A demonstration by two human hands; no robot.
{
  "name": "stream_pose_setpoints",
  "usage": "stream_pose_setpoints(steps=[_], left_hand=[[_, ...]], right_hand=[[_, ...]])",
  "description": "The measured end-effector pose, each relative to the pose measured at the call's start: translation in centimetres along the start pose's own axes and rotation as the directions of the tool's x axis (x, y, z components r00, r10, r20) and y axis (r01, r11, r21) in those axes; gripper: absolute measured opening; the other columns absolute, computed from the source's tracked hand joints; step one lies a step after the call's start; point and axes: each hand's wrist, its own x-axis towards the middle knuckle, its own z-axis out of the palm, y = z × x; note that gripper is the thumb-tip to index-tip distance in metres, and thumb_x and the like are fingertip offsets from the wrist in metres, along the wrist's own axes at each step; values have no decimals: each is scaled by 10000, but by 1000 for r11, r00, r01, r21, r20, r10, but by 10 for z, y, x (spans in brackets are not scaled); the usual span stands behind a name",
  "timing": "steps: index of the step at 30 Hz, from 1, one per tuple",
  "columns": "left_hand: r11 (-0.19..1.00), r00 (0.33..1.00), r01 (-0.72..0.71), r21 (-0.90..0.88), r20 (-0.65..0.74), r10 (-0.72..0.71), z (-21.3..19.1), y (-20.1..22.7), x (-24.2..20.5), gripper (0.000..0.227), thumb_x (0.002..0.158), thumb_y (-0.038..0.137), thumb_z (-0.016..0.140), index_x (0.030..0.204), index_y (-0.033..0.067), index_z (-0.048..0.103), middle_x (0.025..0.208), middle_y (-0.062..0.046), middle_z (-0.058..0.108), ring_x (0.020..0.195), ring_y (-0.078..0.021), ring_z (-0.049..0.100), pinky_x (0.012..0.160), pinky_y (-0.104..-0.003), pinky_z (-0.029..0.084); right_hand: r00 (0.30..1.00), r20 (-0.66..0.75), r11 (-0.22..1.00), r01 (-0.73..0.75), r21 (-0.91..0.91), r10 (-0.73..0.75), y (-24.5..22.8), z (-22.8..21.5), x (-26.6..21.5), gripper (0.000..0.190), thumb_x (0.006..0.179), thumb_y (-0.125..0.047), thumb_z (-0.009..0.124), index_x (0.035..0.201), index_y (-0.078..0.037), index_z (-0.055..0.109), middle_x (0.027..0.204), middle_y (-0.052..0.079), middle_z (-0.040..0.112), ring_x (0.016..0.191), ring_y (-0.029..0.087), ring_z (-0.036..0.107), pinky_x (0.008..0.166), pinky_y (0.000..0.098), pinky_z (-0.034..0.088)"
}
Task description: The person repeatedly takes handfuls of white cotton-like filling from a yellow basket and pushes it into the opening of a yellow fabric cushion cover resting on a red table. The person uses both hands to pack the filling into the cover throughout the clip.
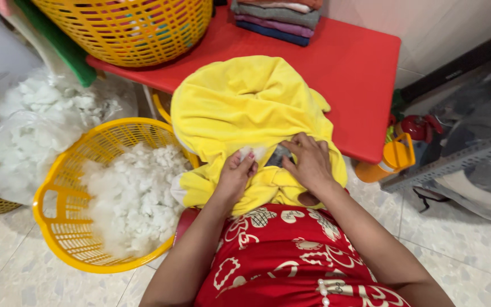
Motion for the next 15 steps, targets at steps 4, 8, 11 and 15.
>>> stream_pose_setpoints(steps=[4,8,11,15], left_hand=[[987,993,-119,104,16,118,-35,20,-3,114,1048,190,605,1049,76,610,795,17,621,699,-86,577,626,-231,440],[923,890,-219,316,-323,321,-133,72,14,89,1007,129,645,990,44,628,782,-13,656,655,-107,591,589,-266,490],[916,731,-288,278,-554,398,-221,92,0,116,988,206,649,1069,133,685,753,16,615,613,-71,523,542,-240,427],[294,535,542,788,-593,602,-301,66,-39,337,1062,308,695,1020,-24,660,897,-191,675,874,-403,650,794,-469,521]], right_hand=[[994,76,994,-77,-72,83,-5,6,7,399,804,-339,778,1178,-199,773,1066,34,637,1022,204,612,889,412,350],[992,90,994,-85,-64,90,-7,5,11,403,824,-352,772,1190,-186,768,1053,22,634,989,174,626,905,399,325],[991,87,993,-97,-68,103,-7,5,7,403,835,-361,759,1205,-203,768,1049,17,629,958,168,617,915,392,321],[993,72,994,-85,-64,90,-5,8,5,413,854,-373,750,1229,-199,759,1058,28,627,932,176,605,914,395,321]])
